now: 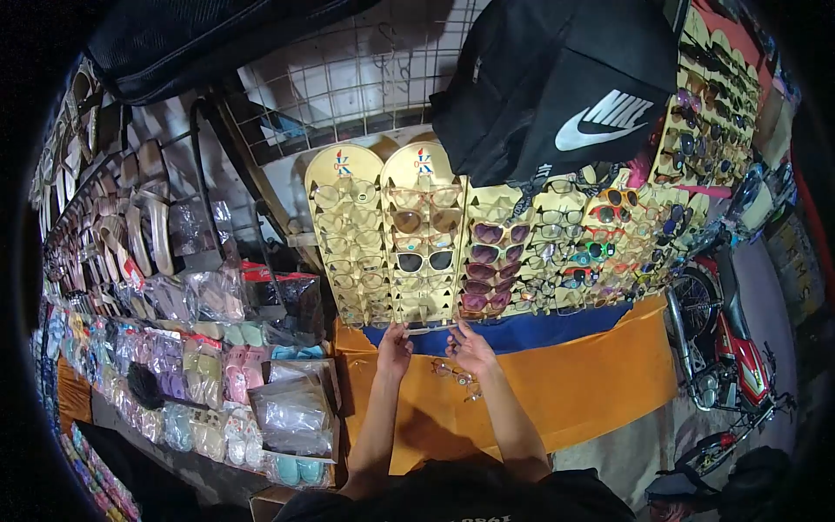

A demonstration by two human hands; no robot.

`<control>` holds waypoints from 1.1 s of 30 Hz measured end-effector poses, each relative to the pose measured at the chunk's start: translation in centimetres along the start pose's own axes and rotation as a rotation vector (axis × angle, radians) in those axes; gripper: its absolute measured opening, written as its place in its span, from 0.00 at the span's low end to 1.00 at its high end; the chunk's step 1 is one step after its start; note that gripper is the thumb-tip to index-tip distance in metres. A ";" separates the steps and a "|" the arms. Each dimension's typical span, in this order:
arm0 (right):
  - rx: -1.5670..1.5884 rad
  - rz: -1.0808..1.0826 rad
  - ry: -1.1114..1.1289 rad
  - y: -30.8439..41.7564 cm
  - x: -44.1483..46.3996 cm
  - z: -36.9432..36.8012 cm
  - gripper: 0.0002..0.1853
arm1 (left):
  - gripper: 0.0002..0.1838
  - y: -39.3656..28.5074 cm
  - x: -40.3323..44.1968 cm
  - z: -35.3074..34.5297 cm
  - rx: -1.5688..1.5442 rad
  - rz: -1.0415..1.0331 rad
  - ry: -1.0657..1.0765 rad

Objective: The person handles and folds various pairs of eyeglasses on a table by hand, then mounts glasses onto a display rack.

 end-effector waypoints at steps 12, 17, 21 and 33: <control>0.026 0.025 -0.010 -1.5 0.2 -1.5 0.14 | 0.08 -1.2 -1.0 -0.1 -0.012 -0.131 -0.077; 0.039 0.035 -0.022 -1.7 -0.1 -1.4 0.11 | 0.08 -1.3 -0.8 0.1 -0.020 -0.162 -0.092; 0.110 0.089 0.010 -1.1 -0.1 -0.9 0.10 | 0.08 -0.1 1.0 0.3 0.014 -0.079 -0.041; 0.163 0.103 0.024 -0.4 -0.7 -0.8 0.12 | 0.10 0.7 -1.0 -0.6 0.154 -0.153 0.059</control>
Point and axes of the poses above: each hand's wrist, its own x-axis towards the middle knuckle, its own z-axis out of the back of the hand, y = z × x, the point moved 6 cm from there along x, towards the middle knuckle, and after that the axes turned 5 degrees about -z, right-handed, at the moved point
